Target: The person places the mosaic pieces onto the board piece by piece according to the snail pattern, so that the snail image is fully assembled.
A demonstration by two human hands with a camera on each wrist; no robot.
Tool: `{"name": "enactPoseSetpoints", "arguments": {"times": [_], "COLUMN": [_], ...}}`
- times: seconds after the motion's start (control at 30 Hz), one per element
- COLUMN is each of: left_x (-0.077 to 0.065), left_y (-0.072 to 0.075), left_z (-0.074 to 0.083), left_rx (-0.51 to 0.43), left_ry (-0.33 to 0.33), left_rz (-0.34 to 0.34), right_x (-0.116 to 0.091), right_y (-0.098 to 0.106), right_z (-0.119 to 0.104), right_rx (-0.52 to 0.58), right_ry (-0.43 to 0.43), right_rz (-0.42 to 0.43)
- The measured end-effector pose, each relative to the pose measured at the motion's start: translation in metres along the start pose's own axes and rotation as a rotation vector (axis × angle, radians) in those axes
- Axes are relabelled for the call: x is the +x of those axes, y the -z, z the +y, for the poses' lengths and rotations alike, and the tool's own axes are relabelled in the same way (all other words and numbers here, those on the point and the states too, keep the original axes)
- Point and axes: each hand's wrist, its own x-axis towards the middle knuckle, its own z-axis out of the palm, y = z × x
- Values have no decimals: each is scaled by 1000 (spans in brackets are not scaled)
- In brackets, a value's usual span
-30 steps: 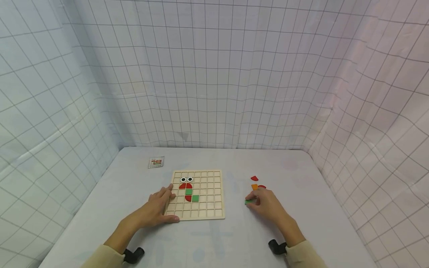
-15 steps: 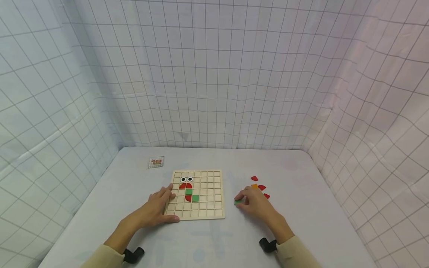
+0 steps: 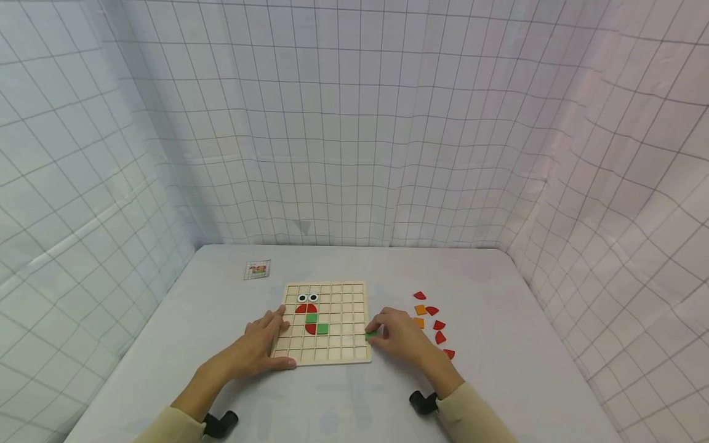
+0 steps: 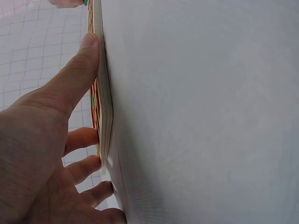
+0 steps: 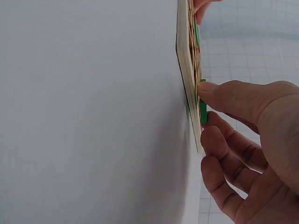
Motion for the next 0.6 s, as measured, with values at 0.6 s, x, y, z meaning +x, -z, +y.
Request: {"name": "enactPoseSetpoints", "arguments": {"times": [0.6], "left_x": [-1], "left_y": [0], "left_z": [0], "left_rx": [-5], "left_ry": [7], "left_rz": [1], "right_x": [32], "right_y": [-25], "right_z": [-30], "right_rx": [19], "right_ry": [51], "right_rz": [-47]}}
